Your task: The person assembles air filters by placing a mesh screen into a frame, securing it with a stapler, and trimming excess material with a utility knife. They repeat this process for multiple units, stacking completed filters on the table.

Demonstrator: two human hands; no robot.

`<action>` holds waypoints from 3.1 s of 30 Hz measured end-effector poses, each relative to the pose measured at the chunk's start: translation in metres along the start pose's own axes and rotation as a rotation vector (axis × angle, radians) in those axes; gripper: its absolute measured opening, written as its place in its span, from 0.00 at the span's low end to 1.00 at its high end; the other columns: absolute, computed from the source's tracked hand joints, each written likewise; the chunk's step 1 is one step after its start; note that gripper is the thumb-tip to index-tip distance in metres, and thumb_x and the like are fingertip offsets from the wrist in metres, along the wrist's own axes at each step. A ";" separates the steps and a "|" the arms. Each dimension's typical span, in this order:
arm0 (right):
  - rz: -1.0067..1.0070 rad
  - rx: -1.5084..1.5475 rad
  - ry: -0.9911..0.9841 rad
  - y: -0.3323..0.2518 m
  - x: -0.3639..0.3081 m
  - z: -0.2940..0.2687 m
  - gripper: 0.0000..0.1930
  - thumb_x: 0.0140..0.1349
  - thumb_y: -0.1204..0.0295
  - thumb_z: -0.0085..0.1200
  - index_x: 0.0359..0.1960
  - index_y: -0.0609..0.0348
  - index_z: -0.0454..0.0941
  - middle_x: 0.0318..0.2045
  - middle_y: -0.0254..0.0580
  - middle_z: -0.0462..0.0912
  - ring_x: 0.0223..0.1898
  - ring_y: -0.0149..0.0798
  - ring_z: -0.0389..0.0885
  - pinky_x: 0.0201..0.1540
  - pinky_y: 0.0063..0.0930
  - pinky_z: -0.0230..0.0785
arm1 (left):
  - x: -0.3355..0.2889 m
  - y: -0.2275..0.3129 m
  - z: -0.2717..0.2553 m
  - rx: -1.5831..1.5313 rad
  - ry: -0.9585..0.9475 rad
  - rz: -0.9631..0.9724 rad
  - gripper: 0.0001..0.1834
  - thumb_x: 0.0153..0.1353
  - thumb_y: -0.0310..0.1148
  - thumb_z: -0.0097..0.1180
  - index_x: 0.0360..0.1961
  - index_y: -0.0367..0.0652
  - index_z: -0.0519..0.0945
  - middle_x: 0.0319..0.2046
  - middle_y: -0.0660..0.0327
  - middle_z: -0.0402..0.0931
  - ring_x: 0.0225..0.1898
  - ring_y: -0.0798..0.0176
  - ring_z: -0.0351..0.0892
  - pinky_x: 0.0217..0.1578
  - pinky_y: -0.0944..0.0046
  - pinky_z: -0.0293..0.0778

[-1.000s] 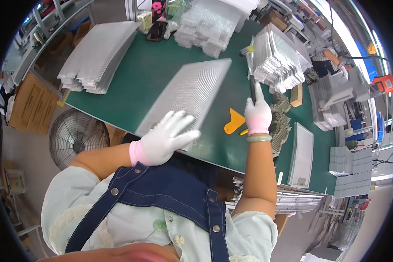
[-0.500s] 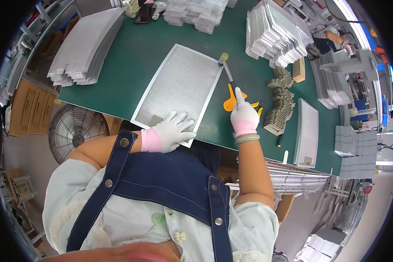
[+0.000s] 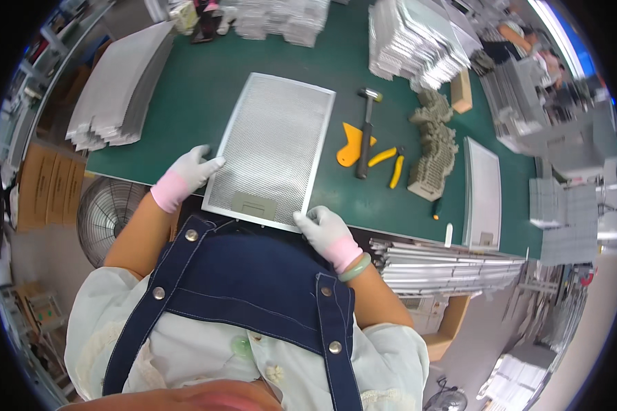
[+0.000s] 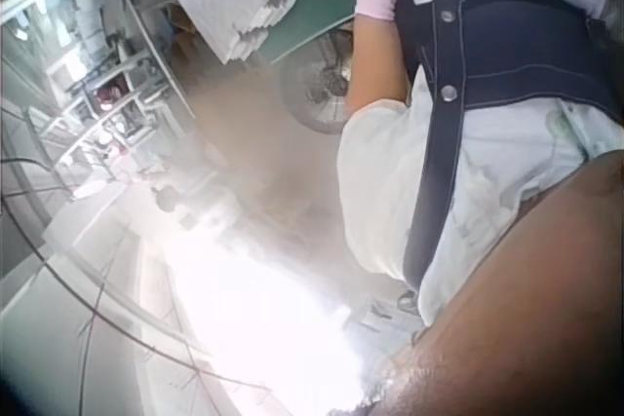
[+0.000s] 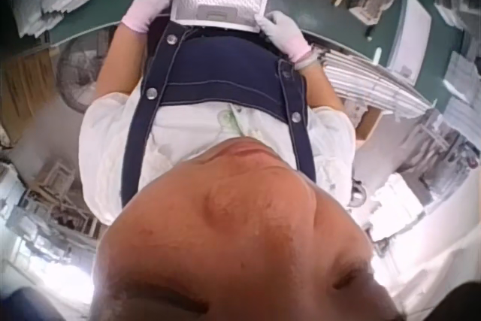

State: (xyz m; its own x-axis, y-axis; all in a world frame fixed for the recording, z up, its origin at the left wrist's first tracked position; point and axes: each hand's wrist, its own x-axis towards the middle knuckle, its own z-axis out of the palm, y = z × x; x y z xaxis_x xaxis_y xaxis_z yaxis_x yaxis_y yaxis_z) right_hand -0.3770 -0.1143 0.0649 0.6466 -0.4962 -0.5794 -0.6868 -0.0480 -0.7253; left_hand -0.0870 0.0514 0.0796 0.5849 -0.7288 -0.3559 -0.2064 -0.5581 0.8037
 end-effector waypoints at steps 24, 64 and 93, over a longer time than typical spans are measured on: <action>0.381 -0.117 1.545 0.292 -0.076 -0.375 0.18 0.67 0.64 0.51 0.53 0.64 0.78 0.44 0.46 0.83 0.44 0.42 0.81 0.44 0.40 0.76 | 0.032 0.060 0.139 0.476 -0.229 1.110 0.29 0.47 0.39 0.64 0.50 0.37 0.74 0.49 0.46 0.73 0.54 0.38 0.71 0.54 0.44 0.69; -0.901 -0.743 0.572 -0.015 0.043 0.020 0.16 0.55 0.71 0.60 0.45 0.64 0.78 0.43 0.55 0.81 0.47 0.59 0.78 0.52 0.48 0.69 | 0.024 -0.067 -0.329 0.796 0.404 -0.178 0.32 0.55 0.53 0.64 0.50 0.35 0.81 0.45 0.47 0.82 0.49 0.51 0.82 0.49 0.52 0.79; -0.977 -0.265 0.868 -0.019 0.052 0.000 0.28 0.57 0.63 0.59 0.58 0.62 0.73 0.55 0.59 0.75 0.58 0.60 0.72 0.64 0.50 0.62 | -0.030 -0.009 -0.013 -0.093 0.411 0.291 0.27 0.61 0.33 0.59 0.60 0.35 0.72 0.31 0.67 0.71 0.32 0.71 0.68 0.35 0.70 0.69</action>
State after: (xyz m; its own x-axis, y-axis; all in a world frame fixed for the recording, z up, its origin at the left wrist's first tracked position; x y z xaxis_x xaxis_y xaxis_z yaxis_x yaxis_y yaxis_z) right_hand -0.3305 -0.1388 0.0484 0.5553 -0.5444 0.6287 -0.1729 -0.8150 -0.5530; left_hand -0.0922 0.0836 0.0891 0.7774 -0.6224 0.0907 -0.3470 -0.3041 0.8872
